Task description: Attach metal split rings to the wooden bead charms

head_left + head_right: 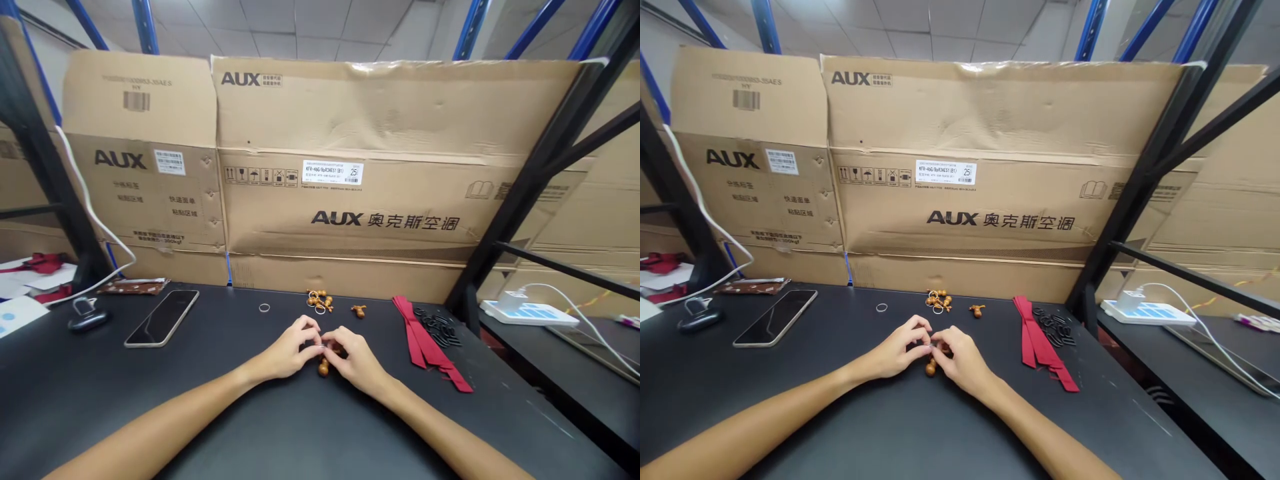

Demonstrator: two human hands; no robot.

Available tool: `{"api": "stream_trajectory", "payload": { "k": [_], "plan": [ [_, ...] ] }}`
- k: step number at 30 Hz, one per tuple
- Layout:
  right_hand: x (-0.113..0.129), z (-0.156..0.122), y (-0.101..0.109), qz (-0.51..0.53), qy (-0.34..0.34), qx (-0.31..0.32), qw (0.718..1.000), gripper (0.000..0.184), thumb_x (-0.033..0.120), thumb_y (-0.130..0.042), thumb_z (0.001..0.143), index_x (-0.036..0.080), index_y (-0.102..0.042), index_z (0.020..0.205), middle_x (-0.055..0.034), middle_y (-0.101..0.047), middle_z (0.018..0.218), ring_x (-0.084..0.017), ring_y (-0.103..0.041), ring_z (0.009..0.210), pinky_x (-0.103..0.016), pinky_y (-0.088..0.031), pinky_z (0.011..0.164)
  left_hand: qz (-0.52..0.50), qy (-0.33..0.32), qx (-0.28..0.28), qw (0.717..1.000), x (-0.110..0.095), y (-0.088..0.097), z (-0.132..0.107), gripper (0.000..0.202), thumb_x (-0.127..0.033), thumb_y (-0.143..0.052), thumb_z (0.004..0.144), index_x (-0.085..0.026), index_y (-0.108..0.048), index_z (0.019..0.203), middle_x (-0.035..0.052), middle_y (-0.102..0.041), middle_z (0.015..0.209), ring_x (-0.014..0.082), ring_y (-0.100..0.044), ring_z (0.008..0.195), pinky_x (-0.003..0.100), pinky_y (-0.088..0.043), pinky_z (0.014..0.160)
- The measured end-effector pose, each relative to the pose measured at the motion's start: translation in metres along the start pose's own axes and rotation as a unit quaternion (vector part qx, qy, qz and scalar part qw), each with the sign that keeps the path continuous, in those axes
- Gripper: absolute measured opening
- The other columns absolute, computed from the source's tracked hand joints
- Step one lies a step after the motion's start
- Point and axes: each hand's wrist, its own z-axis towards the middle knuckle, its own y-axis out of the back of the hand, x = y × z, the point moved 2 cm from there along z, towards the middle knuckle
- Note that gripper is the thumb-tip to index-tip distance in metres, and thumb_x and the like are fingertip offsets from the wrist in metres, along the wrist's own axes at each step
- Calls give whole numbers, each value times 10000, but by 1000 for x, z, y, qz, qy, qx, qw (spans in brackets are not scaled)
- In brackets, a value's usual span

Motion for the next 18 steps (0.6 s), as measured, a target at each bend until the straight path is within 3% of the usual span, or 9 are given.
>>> {"api": "stream_trajectory", "payload": {
  "k": [7, 13, 15, 18],
  "plan": [
    [5, 4, 8, 42, -19, 44, 998, 200, 319, -549, 886, 215, -667, 764, -16, -662, 774, -163, -577, 758, -269, -446, 668, -23, 40, -34, 998, 5, 3, 4, 212, -357, -543, 892, -175, -625, 821, 32, -488, 1064, 104, -503, 746, 247, -450, 710],
    [3, 4, 8, 81, -47, 38, 995, 250, 301, -489, 917, 201, -633, 739, -15, -667, 711, -163, -594, 734, -275, -458, 681, -16, 39, -24, 999, 2, 3, 2, 221, -374, -531, 893, -181, -625, 838, 35, -487, 1057, 110, -502, 768, 229, -447, 676],
    [2, 3, 7, 55, -41, 15, 998, 201, 274, -500, 903, 200, -624, 763, -15, -659, 709, -163, -591, 709, -279, -453, 663, 1, 35, -19, 999, 1, 2, 1, 221, -382, -545, 881, -184, -625, 825, 36, -488, 1053, 129, -515, 815, 240, -458, 694],
    [5, 1, 6, -29, 15, -12, 999, 105, 216, -537, 864, 201, -613, 792, -28, -652, 765, -175, -569, 722, -302, -436, 683, 23, 17, -22, 999, 0, 0, 0, 222, -372, -563, 873, -178, -620, 783, 47, -496, 1053, 170, -525, 929, 299, -456, 838]
  ]
}}
